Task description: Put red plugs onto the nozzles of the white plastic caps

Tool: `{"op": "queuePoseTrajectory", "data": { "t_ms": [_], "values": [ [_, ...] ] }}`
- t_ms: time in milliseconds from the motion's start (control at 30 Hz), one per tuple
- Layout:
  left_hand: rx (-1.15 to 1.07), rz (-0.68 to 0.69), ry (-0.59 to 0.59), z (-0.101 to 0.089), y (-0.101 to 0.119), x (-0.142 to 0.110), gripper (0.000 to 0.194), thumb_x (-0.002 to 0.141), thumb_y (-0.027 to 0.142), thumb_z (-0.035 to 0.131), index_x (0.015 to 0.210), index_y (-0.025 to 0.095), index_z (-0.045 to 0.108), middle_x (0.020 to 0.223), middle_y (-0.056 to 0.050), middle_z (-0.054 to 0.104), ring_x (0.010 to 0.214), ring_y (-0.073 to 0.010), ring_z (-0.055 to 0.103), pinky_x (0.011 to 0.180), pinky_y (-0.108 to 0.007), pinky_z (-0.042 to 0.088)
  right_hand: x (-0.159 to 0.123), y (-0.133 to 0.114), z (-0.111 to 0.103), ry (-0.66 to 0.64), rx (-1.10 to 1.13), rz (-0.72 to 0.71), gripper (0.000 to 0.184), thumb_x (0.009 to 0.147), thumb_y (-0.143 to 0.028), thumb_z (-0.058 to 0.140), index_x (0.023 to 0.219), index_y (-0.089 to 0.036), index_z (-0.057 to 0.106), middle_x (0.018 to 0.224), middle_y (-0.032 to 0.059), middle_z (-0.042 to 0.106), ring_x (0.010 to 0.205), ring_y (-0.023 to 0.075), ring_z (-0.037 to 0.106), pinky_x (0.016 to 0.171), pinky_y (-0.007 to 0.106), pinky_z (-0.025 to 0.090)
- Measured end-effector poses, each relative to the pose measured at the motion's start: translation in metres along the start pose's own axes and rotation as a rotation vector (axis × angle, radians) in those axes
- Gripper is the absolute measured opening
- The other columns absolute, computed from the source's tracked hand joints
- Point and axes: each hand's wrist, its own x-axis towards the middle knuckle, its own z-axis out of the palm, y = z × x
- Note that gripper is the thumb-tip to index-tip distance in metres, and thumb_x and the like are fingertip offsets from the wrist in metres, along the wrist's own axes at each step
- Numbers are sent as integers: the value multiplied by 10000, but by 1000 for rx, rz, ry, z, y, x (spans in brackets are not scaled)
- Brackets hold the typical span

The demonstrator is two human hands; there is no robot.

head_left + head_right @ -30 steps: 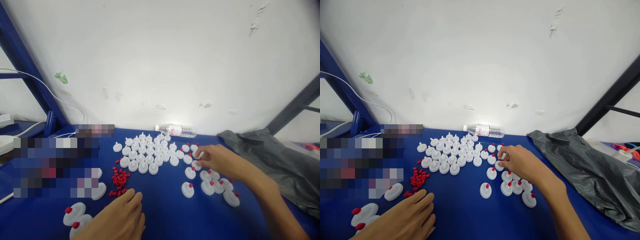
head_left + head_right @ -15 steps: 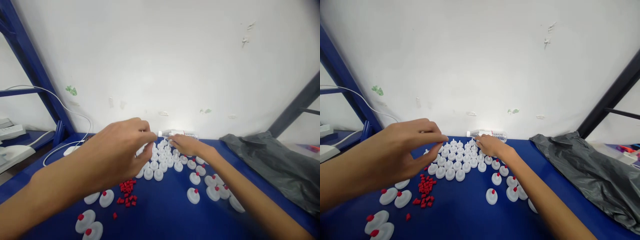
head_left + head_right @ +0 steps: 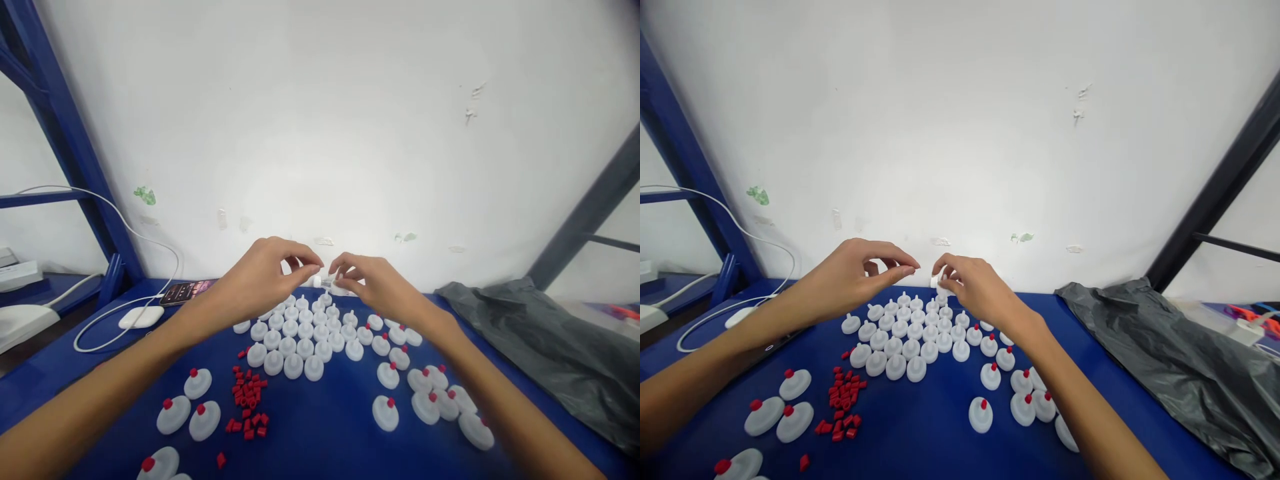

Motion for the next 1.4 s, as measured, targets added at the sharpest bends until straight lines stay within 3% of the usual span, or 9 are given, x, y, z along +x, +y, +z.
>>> {"op": "queuePoseTrajectory", "data": {
  "t_ms": [100,267,533,667,833,933,1033,1233,1400],
  "values": [
    [-120,-54,-15,6,-7,4,217,946,340,629,1039,234,795,991,-26,801,897,-188,706,778,-299,541,-5,-11,6,3,65,-66,263,988,-186,538,1232,-283,528,1082,19,732,936,172,732,759,313,553],
    [-184,-98,-45,12,-12,5,197,937,342,655,1018,241,803,946,-25,802,843,-176,696,779,-307,543,-6,-16,13,87,55,-95,430,964,-202,598,1336,-277,396,1011,10,741,873,183,727,747,336,552],
    [-260,-140,-113,22,-16,5,190,896,399,708,915,250,823,784,-15,767,684,-152,609,633,-282,465,-8,-20,11,132,-130,-129,432,977,-266,643,1319,-292,380,999,-12,789,723,188,730,591,294,476],
    [-338,-181,-129,23,-17,5,206,853,408,756,881,207,792,853,-37,760,808,-182,646,766,-327,503,-8,-22,13,167,-218,-212,431,947,-209,687,1280,-264,418,962,-10,782,791,207,715,642,307,471],
    [-610,-262,-234,23,-21,7,379,845,405,770,1151,197,685,1185,-93,725,1099,-232,679,993,-436,527,-9,-25,12,316,-218,-409,338,974,-143,634,1257,-230,470,975,10,764,1028,208,670,920,382,465],
    [-787,-279,-371,27,-26,9,248,894,391,700,981,164,744,1080,-104,767,1073,-236,719,996,-427,553,-11,-29,11,360,-206,-460,275,990,-153,621,1230,-224,508,992,9,773,1010,197,652,936,378,449],
    [-872,-295,-387,31,-31,9,188,880,352,720,907,173,772,1008,-73,786,1032,-219,739,976,-391,575,-11,-31,12,378,-211,-469,249,991,-189,636,1226,-204,555,972,13,777,965,191,639,909,358,454],
    [-847,-350,-354,37,-38,7,167,853,349,757,912,195,788,1034,-41,783,1066,-181,724,1016,-337,554,-11,-26,15,339,-171,-447,302,934,-112,687,1209,-230,644,923,-2,773,971,190,647,909,355,452],
    [-668,-363,-511,33,-39,9,437,871,516,683,1131,170,747,1164,-117,761,1081,-237,732,941,-349,579,-8,-21,12,267,-132,-369,141,895,-158,745,996,-256,737,883,-15,765,886,179,660,870,341,464]
  ]
}}
